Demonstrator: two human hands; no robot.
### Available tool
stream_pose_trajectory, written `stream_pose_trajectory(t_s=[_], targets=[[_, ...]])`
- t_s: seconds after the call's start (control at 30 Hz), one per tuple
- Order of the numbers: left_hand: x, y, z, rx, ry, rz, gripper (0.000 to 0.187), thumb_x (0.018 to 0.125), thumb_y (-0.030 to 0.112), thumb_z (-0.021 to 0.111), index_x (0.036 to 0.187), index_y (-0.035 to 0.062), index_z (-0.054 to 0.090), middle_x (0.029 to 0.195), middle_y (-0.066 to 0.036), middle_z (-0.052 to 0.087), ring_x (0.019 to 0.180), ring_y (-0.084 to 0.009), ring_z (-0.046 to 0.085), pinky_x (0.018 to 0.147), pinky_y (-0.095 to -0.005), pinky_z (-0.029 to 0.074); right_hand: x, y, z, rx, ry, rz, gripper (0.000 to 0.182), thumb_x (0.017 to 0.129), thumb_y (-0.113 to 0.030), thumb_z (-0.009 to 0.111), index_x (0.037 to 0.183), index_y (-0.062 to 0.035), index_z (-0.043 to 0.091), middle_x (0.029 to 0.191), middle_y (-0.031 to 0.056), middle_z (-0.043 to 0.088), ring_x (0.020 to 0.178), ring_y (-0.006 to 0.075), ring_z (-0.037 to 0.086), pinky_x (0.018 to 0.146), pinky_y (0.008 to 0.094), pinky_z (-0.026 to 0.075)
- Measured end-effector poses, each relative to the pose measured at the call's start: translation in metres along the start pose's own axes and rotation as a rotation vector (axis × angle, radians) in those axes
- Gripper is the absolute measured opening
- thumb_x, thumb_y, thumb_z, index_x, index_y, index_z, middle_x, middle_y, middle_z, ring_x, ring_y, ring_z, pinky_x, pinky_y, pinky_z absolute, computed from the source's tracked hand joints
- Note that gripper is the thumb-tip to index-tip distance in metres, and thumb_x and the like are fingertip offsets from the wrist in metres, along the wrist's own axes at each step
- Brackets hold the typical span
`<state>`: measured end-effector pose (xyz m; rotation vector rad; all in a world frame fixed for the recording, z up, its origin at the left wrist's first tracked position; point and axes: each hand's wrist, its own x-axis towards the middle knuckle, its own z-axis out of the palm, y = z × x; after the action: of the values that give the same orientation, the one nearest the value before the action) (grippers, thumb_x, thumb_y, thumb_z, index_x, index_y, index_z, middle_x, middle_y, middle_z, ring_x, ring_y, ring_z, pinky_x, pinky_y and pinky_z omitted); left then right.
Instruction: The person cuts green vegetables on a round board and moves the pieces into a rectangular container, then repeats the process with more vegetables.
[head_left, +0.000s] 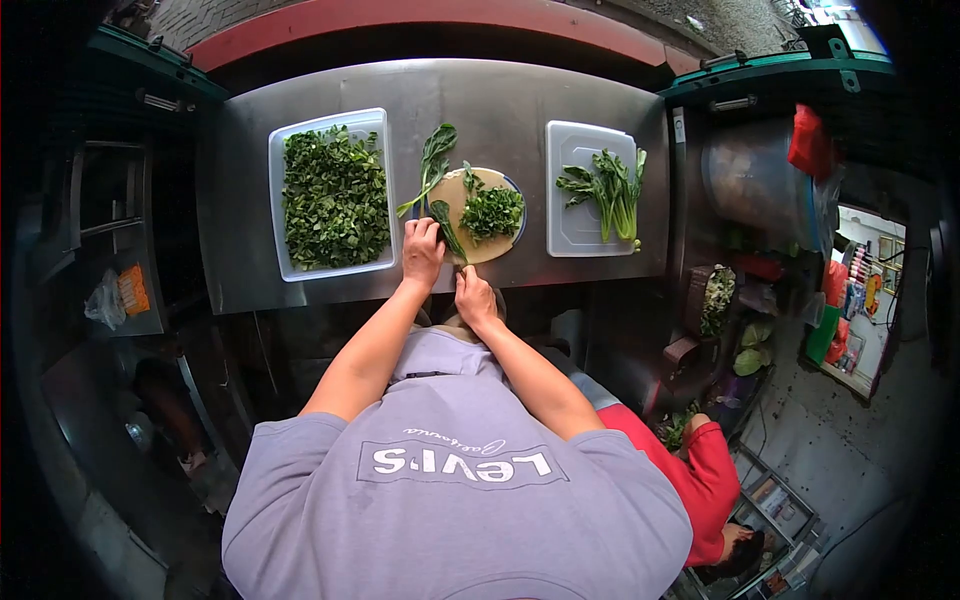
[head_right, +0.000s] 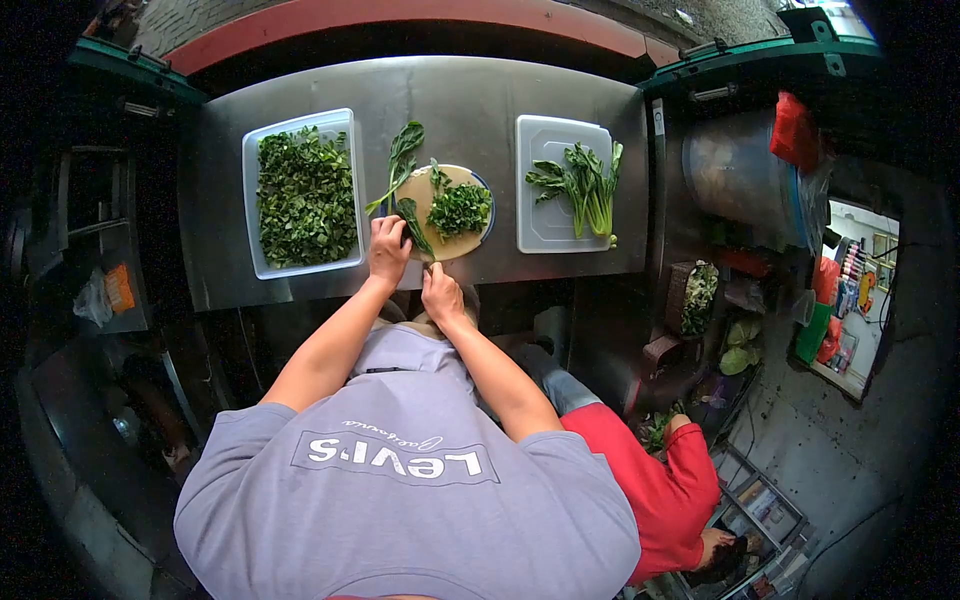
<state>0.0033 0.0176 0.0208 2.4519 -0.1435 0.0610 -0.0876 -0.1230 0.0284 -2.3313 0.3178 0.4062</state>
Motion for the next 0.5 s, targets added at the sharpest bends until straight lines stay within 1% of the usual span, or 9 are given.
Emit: stream_pose_trajectory(t_s=[0.03,0.1,0.2,0.33,0.5], targets=[[0.0000,0.0009,-0.0006,0.002,0.002,0.000,0.038,0.075,0.006,0.078,0.112,0.0015,0.070,0.119,-0.011,0.065,0.117,-0.0343,0.055,0.104,-0.0414,0.048,0.0003,-0.0007,-0.0007,-0.009,-0.011,0.010,0.019,0.105,-0.026,0.053,0.106,-0.0069,0.054,0.084,0.0289,0.068,0.083,0.0520,0.066,0.072,0.0607,0.051],[-0.0003,0.0016,-0.0018,0.013,-0.024,-0.014,0.050,0.073,0.004,0.080,0.121,-0.0018,0.066,0.127,-0.013,0.062,0.123,-0.0351,0.052,0.108,-0.0418,0.045,0.0008,-0.0017,-0.0009,-0.013,-0.011,0.009,0.019,0.105,-0.026,0.053,0.106,-0.0070,0.054,0.085,0.0290,0.068,0.083,0.0521,0.066,0.072,0.0608,0.051],[-0.0001,0.0012,-0.0028,0.047,-0.043,0.015,0.052,0.075,0.004,0.079,0.125,-0.0020,0.064,0.128,-0.013,0.060,0.122,-0.0347,0.051,0.108,-0.0417,0.045,0.0014,-0.0003,-0.0014,-0.024,-0.017,0.013,0.019,0.105,-0.026,0.053,0.107,-0.0069,0.055,0.086,0.0290,0.068,0.084,0.0521,0.066,0.073,0.0610,0.051],[0.0013,0.0031,-0.0041,0.045,-0.040,0.003,0.056,0.075,0.005,0.080,0.127,-0.0013,0.063,0.129,-0.013,0.059,0.123,-0.0347,0.051,0.108,-0.0428,0.045,0.0026,0.0006,0.0004,-0.018,-0.007,-0.003,0.020,0.105,-0.026,0.052,0.108,-0.0063,0.055,0.086,0.0288,0.069,0.084,0.0520,0.066,0.074,0.0611,0.051],[0.0021,0.0027,-0.0032,0.102,-0.093,-0.025,0.060,0.076,0.009,0.081,0.132,0.0004,0.062,0.133,-0.012,0.057,0.125,-0.0325,0.050,0.107,-0.0430,0.046,0.0042,-0.0037,-0.0035,-0.027,-0.040,0.016,0.021,0.105,-0.026,0.052,0.109,-0.0060,0.055,0.089,0.0294,0.069,0.086,0.0521,0.066,0.075,0.0614,0.051]])
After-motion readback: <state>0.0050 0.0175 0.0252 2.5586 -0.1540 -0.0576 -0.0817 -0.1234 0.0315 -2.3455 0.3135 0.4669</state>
